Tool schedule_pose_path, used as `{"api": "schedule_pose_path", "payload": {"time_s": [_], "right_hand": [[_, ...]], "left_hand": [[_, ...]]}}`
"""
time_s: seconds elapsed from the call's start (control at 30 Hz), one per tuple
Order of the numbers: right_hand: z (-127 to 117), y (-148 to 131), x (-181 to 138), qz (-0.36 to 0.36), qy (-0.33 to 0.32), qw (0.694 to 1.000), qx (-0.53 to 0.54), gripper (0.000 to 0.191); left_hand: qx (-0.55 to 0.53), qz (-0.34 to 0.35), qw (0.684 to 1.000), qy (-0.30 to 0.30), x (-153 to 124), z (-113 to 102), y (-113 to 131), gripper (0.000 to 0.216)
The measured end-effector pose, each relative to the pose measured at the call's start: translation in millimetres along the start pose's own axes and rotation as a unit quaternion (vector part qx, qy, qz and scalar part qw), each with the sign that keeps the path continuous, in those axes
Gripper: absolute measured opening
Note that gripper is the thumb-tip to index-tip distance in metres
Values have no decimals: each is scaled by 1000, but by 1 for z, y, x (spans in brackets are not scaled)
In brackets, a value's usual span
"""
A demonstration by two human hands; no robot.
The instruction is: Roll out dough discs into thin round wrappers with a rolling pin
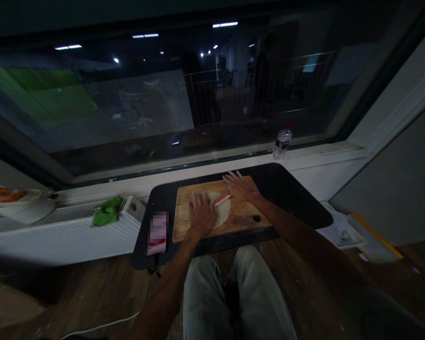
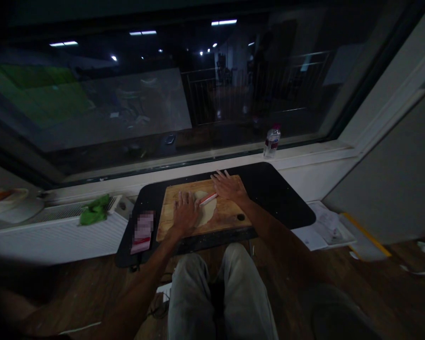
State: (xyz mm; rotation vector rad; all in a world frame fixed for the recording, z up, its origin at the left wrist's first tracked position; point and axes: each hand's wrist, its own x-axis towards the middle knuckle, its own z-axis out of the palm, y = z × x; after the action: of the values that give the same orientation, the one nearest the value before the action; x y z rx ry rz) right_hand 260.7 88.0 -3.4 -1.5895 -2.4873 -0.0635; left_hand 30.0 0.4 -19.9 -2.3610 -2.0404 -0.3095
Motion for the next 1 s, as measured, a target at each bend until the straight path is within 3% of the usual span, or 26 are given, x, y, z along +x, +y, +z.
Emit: {"api": "schedule_pose_path", "payload": {"time_s": [0.17,0.23,0.37,0.57,0.8,1.0], "right_hand": [[13,-4,35,-10,1,1000,-4,59],[17,-3,49,-25,-3,1000,-4,60],[21,-6,78,-35,9,999,2,63],[25,-11,103,-20,-21,999,18,65],[33,-4,106,-57,-28,997,44,69],[40,6,104,-75,-67,994,36,77]], "left_hand": [[39,71,995,-64,-3,-12,-23,58],[68,68,993,-71,2,-15,-32,56],[106,42,992,-51,14,-17,-44,57],[81,54,995,-19,27,-4,-59,52],[-38,-29,998,36,10,27,-40,62],[-52,-74,996,20,-7,22,-9,66]]}}
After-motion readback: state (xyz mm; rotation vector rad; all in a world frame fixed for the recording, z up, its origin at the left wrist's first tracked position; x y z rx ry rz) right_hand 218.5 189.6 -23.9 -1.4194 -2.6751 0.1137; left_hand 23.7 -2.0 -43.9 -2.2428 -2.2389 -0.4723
